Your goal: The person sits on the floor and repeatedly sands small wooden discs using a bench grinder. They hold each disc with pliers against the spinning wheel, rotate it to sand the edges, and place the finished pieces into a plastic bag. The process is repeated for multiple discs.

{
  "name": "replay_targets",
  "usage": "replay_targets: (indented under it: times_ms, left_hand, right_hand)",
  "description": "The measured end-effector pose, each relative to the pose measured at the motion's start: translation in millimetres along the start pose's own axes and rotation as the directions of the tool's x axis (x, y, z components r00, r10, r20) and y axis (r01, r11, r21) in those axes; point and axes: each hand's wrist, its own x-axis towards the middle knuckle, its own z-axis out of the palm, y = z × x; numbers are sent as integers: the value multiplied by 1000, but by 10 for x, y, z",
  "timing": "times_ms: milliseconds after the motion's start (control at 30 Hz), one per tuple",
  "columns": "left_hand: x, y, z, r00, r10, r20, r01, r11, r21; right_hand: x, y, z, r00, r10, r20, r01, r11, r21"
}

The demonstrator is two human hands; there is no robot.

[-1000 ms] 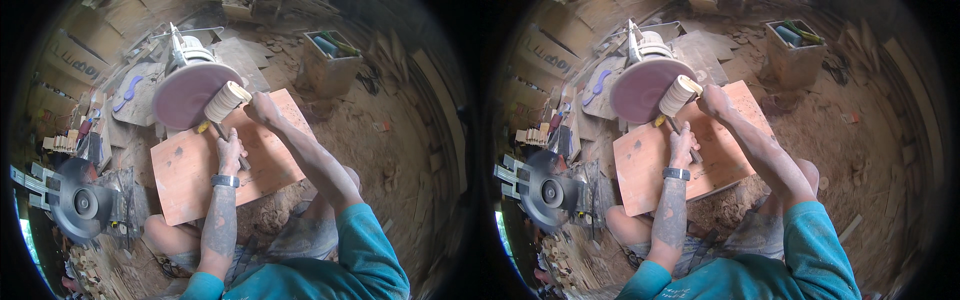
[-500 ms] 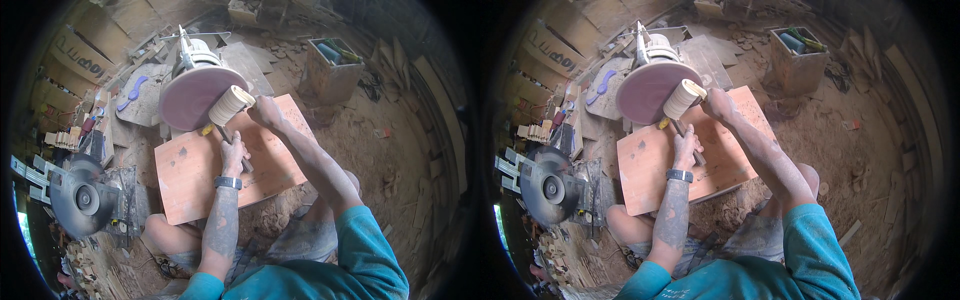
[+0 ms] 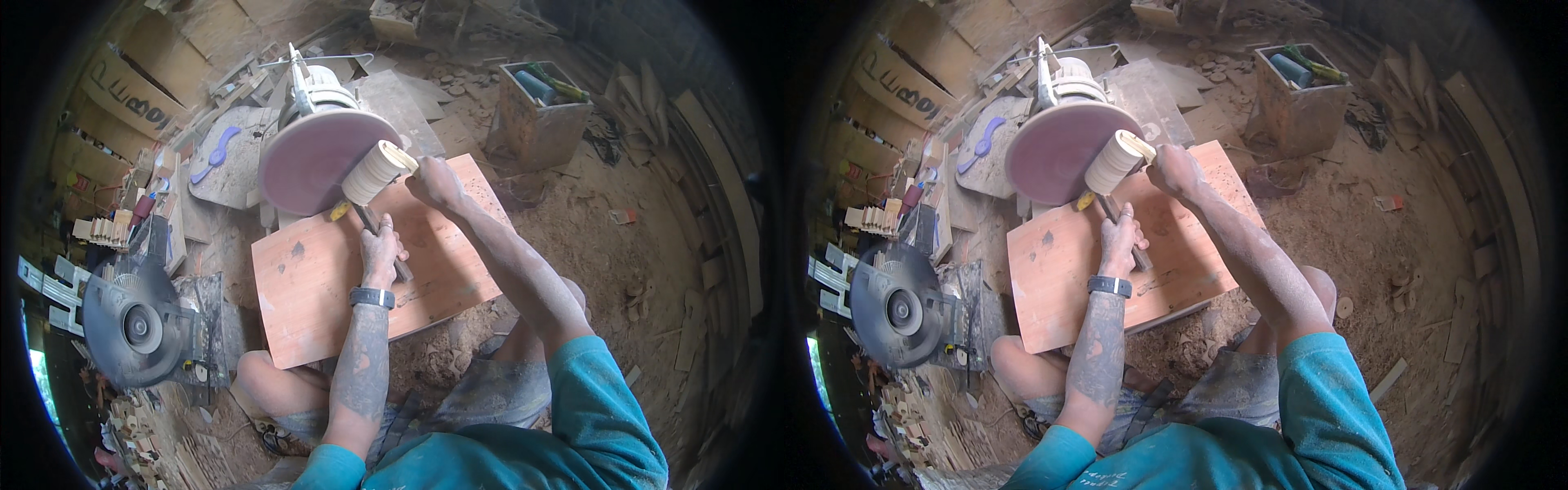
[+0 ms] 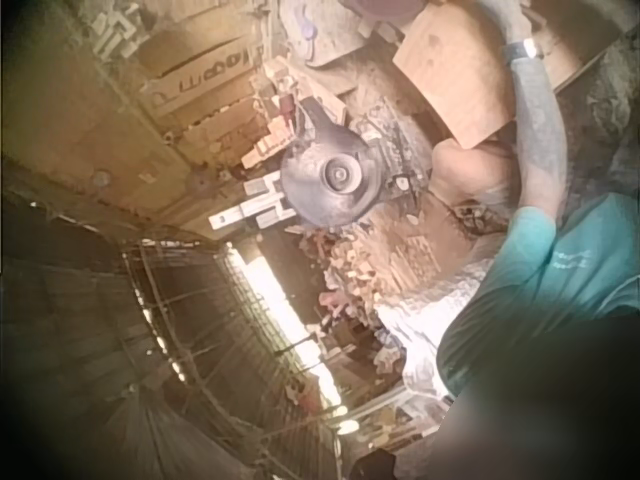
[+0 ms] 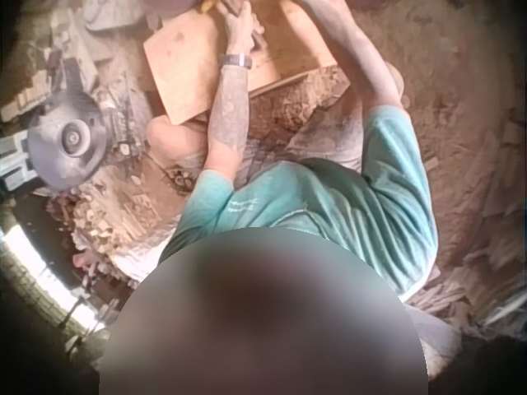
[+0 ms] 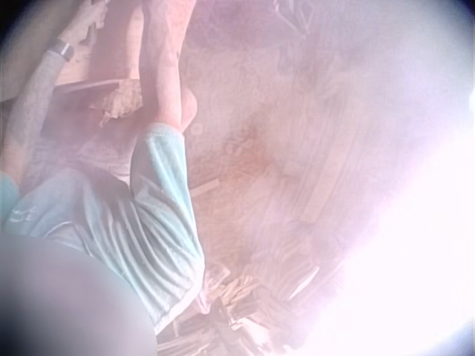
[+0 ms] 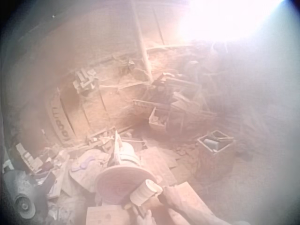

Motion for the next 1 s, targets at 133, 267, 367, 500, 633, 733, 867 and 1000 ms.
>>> replay_targets:
  times_ms: [133,267,367,500,633,733,867,1000]
  left_hand:
    - [-14,-1,0,1000,10,-5,-10,1000,-9]
    - [-13,7,-3,1000,2,-18,-2,1000,-8]
    - [-4,-2,-11,1000,7,-27,-8,1000,-26]
    - [9,-8,-54,999,28,-18,-28,999,-46]
    - [11,-13,-77,999,35,-38,-37,998,-57]
    - [8,-3,-84,998,31,-54,-34,998,-56]
    - [-1,19,-94,999,8,-48,-11,998,-67]
    - [-13,21,-50,997,10,-72,-13,999,-40]
  right_hand:
    - [-16,-68,-33,999,28,27,-28,1000,6]
    - [-4,-105,-24,1000,7,8,-7,999,48]
    - [21,-96,18,1000,-10,26,9,999,41]
    - [63,-85,98,1000,-23,7,23,998,51]
    - [88,-98,161,1000,-27,5,26,999,39]
    - [91,-112,180,999,-44,-6,45,998,37]
    - [73,-117,166,999,-27,-17,28,999,26]
    - [41,-95,114,1000,8,-14,-8,1000,-16]
